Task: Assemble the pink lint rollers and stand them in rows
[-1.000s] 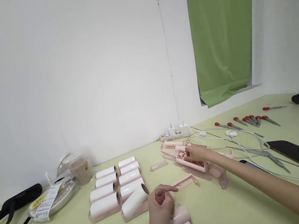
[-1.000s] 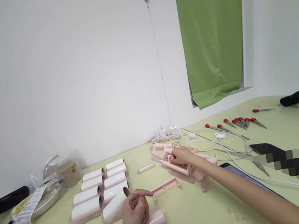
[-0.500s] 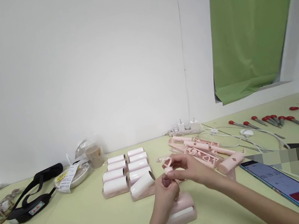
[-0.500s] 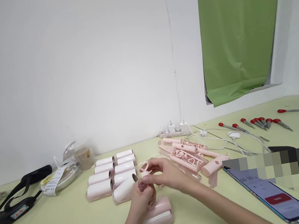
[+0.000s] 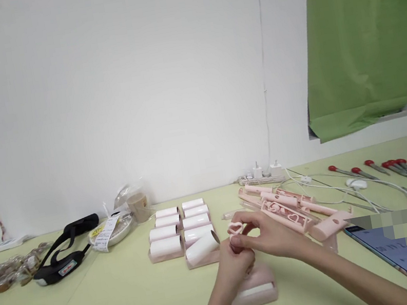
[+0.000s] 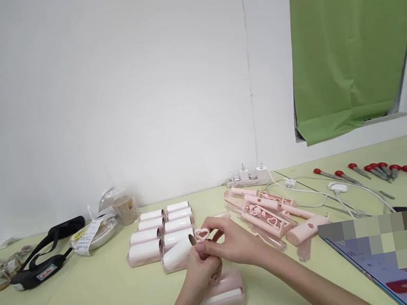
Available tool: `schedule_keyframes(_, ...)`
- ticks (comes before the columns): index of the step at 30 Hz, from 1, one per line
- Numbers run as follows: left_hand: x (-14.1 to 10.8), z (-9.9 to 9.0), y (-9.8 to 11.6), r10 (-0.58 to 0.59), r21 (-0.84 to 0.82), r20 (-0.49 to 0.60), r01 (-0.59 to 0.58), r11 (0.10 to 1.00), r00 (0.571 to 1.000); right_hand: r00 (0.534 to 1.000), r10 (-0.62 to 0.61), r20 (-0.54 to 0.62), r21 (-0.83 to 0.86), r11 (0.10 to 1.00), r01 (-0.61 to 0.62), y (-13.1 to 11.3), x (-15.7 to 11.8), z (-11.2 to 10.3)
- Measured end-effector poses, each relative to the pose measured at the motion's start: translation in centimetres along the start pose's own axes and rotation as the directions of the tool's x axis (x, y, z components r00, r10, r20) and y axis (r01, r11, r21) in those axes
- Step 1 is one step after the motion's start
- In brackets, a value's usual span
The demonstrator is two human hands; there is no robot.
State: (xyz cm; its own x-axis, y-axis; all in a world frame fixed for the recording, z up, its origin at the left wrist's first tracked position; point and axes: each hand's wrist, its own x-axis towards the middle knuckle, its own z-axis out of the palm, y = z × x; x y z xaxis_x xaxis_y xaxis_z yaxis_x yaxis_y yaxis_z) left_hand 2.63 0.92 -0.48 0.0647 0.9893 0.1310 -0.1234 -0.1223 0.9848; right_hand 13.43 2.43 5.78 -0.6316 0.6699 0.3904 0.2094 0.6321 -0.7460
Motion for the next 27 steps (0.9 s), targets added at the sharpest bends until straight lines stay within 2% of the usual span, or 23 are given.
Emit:
schedule_keyframes(7, 0.3, 0.4, -0.4, -0.011, -0.015, -0.063, 0.010, 1.000, 0.998, 0.998, 0.016, 0.063, -0.112, 0.994, -0.009, -1.2, -0.1, -0.8)
schedule_keyframes(10, 0.4, 0.2, -0.8, -0.022, -0.024, -0.052, 0.021, 0.999, 0.998, 0.994, 0.076, 0.084, -0.220, 0.974, -0.056, -1.8, 0.0, -1.2)
schedule_keyframes(14, 0.7, 0.0, -1.2, -0.007, -0.004, -0.050, 0.007, 1.000, 0.999, 0.988, 0.098, 0.122, -0.363, 0.930, -0.048, -2.3, 0.5, -1.7)
schedule_keyframes(19, 0.6, -0.1, -0.9, 0.018, 0.004, -0.012, -0.018, 1.000, 1.000, 0.985, 0.145, 0.094, -0.462, 0.883, -0.086, -2.7, 0.7, -1.8)
schedule_keyframes(22, 0.2, -0.7, -0.5, 0.020, -0.031, 0.086, -0.017, 0.999, 0.996, 0.983, 0.179, 0.049, -0.375, 0.915, -0.148, -2.4, 0.8, -0.7)
schedule_keyframes(24, 0.0, -1.1, -0.4, 0.030, -0.076, 0.162, -0.018, 0.997, 0.986, 0.983, 0.179, 0.047, -0.222, 0.961, -0.165, -1.8, 1.1, 0.3)
schedule_keyframes(27, 0.3, -1.7, -0.7, 0.047, -0.153, 0.218, -0.013, 0.988, 0.975, 0.987, 0.130, 0.097, -0.007, 0.992, -0.130, -0.6, 2.0, 1.4)
